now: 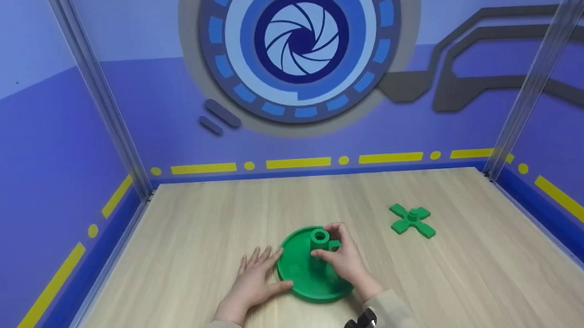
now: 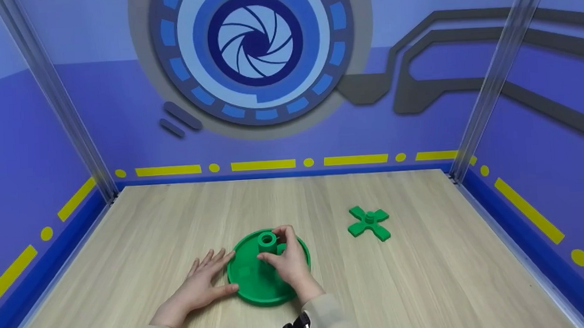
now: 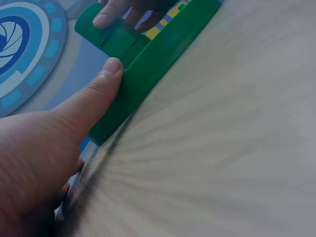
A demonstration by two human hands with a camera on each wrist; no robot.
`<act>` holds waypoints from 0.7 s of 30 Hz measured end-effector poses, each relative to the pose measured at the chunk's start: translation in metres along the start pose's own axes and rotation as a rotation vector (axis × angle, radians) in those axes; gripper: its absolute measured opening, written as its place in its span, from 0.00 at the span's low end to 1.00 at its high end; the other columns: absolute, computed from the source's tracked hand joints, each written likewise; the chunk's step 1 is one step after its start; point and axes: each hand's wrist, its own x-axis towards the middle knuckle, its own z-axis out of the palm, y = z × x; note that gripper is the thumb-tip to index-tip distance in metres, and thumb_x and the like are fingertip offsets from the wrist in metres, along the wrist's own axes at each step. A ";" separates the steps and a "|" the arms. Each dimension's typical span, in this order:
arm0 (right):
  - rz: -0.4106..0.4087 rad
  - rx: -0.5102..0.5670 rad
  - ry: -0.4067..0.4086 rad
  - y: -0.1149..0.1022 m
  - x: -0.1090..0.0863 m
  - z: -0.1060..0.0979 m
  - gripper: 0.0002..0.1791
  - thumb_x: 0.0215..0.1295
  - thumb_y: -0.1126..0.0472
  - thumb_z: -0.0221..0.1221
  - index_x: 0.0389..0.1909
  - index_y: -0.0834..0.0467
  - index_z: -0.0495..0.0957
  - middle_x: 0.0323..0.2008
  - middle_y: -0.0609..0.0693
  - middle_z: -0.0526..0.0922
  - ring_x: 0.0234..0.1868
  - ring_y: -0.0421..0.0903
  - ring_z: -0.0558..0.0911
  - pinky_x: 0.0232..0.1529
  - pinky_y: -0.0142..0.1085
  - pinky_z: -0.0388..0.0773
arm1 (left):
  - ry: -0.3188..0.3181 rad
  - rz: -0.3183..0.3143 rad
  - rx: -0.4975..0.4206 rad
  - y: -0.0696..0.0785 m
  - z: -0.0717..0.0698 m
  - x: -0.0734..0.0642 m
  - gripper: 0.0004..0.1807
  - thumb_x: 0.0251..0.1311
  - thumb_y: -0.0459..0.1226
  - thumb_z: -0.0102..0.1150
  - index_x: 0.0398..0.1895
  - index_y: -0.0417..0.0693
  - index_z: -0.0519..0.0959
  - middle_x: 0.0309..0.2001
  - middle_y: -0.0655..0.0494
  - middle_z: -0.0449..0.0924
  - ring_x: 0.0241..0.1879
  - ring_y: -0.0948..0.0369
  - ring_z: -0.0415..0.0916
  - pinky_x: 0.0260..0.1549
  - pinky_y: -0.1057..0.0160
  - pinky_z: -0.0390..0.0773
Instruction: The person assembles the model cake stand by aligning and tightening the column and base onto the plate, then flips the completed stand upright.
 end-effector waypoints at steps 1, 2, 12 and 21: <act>-0.006 -0.008 0.001 0.000 0.000 0.000 0.33 0.53 0.62 0.77 0.55 0.58 0.70 0.50 0.57 0.81 0.56 0.53 0.78 0.53 0.47 0.78 | -0.001 -0.003 0.001 0.000 0.000 0.000 0.52 0.57 0.67 0.64 0.80 0.57 0.61 0.81 0.40 0.55 0.82 0.36 0.42 0.79 0.30 0.35; -0.002 -0.007 0.001 0.000 -0.001 0.001 0.33 0.53 0.61 0.78 0.55 0.57 0.69 0.51 0.57 0.80 0.56 0.53 0.78 0.54 0.47 0.78 | -0.001 -0.003 0.002 0.000 0.001 0.000 0.52 0.57 0.67 0.64 0.80 0.57 0.61 0.81 0.40 0.55 0.82 0.36 0.42 0.79 0.30 0.35; -0.041 0.136 -0.229 0.000 0.004 -0.015 0.40 0.63 0.65 0.70 0.74 0.61 0.64 0.73 0.60 0.71 0.78 0.62 0.63 0.79 0.64 0.57 | 0.002 -0.013 -0.003 0.000 0.001 0.001 0.51 0.57 0.67 0.64 0.80 0.58 0.61 0.81 0.42 0.55 0.83 0.38 0.42 0.80 0.31 0.36; -0.075 0.160 -0.309 0.003 0.006 -0.021 0.32 0.69 0.71 0.61 0.73 0.66 0.66 0.72 0.66 0.72 0.77 0.64 0.65 0.78 0.64 0.58 | 0.003 -0.017 -0.005 0.001 0.001 0.000 0.51 0.57 0.67 0.65 0.80 0.57 0.62 0.81 0.42 0.55 0.83 0.38 0.42 0.80 0.32 0.35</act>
